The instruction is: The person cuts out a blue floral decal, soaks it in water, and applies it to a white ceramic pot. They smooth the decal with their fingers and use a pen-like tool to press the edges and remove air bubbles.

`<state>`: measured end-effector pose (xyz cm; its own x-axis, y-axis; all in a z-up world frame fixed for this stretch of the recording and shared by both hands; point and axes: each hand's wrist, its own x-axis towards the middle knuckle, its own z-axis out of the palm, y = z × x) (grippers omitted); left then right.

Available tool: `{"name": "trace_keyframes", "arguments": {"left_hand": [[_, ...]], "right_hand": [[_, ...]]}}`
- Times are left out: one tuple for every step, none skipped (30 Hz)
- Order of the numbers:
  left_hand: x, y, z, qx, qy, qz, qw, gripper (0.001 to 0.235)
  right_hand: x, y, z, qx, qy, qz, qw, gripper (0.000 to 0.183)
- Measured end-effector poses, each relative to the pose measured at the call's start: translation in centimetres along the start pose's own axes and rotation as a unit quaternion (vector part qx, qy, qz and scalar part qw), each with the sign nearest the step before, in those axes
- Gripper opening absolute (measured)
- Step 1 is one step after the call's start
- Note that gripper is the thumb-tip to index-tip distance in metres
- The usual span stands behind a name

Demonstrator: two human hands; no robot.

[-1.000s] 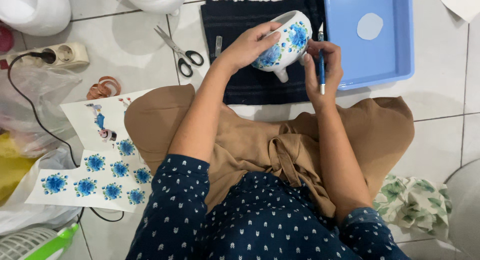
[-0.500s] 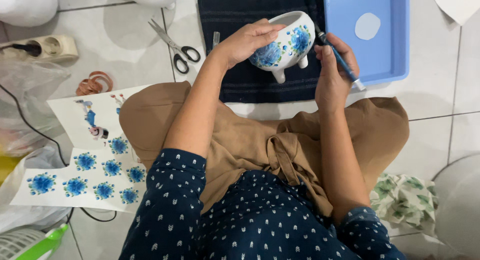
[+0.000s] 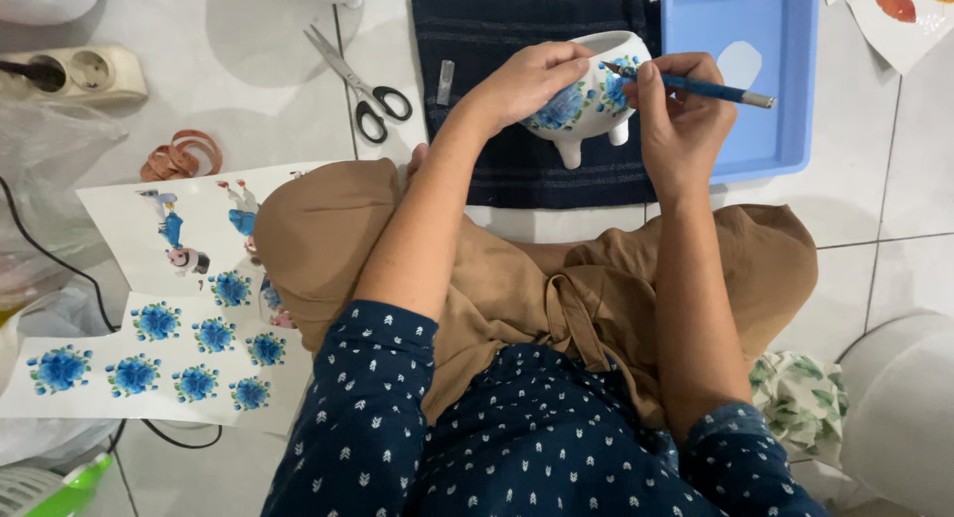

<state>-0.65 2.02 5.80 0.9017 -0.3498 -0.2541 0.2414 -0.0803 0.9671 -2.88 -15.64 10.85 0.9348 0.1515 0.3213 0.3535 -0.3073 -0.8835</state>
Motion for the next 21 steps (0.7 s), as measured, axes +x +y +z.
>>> {"name": "trace_keyframes", "arguments": {"left_hand": [[-0.1, 0.1, 0.0, 0.007, 0.0, 0.005, 1.0, 0.029], [-0.1, 0.2, 0.0, 0.014, -0.001, 0.009, 1.0, 0.03], [-0.4, 0.6, 0.0, 0.012, 0.0, 0.01, 1.0, 0.03], [-0.6, 0.9, 0.0, 0.048, 0.007, -0.007, 0.999, 0.032], [-0.8, 1.3, 0.0, 0.085, 0.013, -0.025, 0.996, 0.034], [-0.7, 1.1, 0.0, 0.084, 0.013, -0.025, 0.996, 0.034], [-0.6, 0.9, 0.0, 0.098, 0.017, -0.022, 0.995, 0.035], [-0.5, 0.7, 0.1, 0.111, 0.021, -0.019, 0.993, 0.037], [-0.6, 0.9, 0.1, 0.111, 0.021, -0.019, 0.993, 0.037], [-0.7, 1.0, 0.1, 0.123, 0.024, -0.027, 0.992, 0.036], [-0.8, 1.2, 0.1, 0.136, 0.026, -0.034, 0.99, 0.036], [-0.9, 1.2, 0.1, 0.136, 0.026, -0.034, 0.99, 0.036], [-0.9, 1.3, 0.2, 0.138, 0.027, -0.035, 0.99, 0.036], [-0.9, 1.3, 0.2, 0.139, 0.028, -0.035, 0.989, 0.036], [-0.8, 1.2, 0.2, 0.139, 0.028, -0.035, 0.989, 0.036], [-0.7, 1.1, 0.2, 0.144, 0.031, -0.037, 0.988, 0.037], [-0.6, 1.0, 0.3, 0.149, 0.034, -0.039, 0.987, 0.038], [-0.8, 1.1, 0.3, 0.149, 0.033, -0.039, 0.987, 0.038], [-0.9, 1.2, 0.3, 0.15, 0.033, -0.039, 0.987, 0.038], [-0.9, 1.4, 0.3, 0.15, 0.034, -0.039, 0.987, 0.038], [-1.0, 1.5, 0.3, 0.152, 0.033, -0.037, 0.987, 0.038]], "right_hand": [[0.0, 0.0, 0.0, -0.013, -0.013, -0.005, 1.0, 0.017], [-0.1, -0.1, 0.0, -0.026, -0.026, -0.011, 0.999, 0.016], [-0.1, -0.2, 0.0, -0.027, -0.028, -0.011, 0.999, 0.016], [-0.1, -0.3, 0.1, -0.031, -0.036, -0.013, 0.999, 0.015], [-0.1, -0.4, 0.1, -0.034, -0.043, -0.015, 0.998, 0.015], [-0.1, -0.4, 0.1, -0.034, -0.044, -0.015, 0.998, 0.015], [-0.1, -0.4, 0.1, -0.058, -0.05, -0.023, 0.997, 0.013], [0.0, -0.4, 0.1, -0.082, -0.056, -0.032, 0.995, 0.011], [0.0, -0.5, 0.0, -0.082, -0.056, -0.032, 0.995, 0.011], [0.0, -0.6, -0.1, -0.082, -0.062, -0.027, 0.994, 0.01], [0.1, -0.6, -0.2, -0.081, -0.068, -0.023, 0.994, 0.01], [0.0, -0.6, -0.2, -0.081, -0.068, -0.023, 0.994, 0.01], [0.0, -0.5, -0.4, -0.083, -0.065, -0.029, 0.994, 0.01], [0.0, -0.4, -0.5, -0.086, -0.062, -0.035, 0.994, 0.011], [-0.1, -0.3, -0.5, -0.086, -0.062, -0.035, 0.994, 0.011], [-0.2, -0.2, -0.5, -0.061, -0.054, -0.018, 0.996, 0.013], [-0.4, 0.0, -0.5, -0.038, -0.047, 0.0, 0.998, 0.015], [-0.5, 0.2, -0.5, -0.038, -0.046, 0.001, 0.998, 0.015], [-0.6, 0.4, -0.5, -0.027, -0.034, 0.002, 0.999, 0.013], [-0.7, 0.7, -0.5, -0.016, -0.021, 0.003, 1.0, 0.012], [-0.8, 0.6, -0.5, -0.016, -0.019, 0.002, 1.0, 0.012]]}}
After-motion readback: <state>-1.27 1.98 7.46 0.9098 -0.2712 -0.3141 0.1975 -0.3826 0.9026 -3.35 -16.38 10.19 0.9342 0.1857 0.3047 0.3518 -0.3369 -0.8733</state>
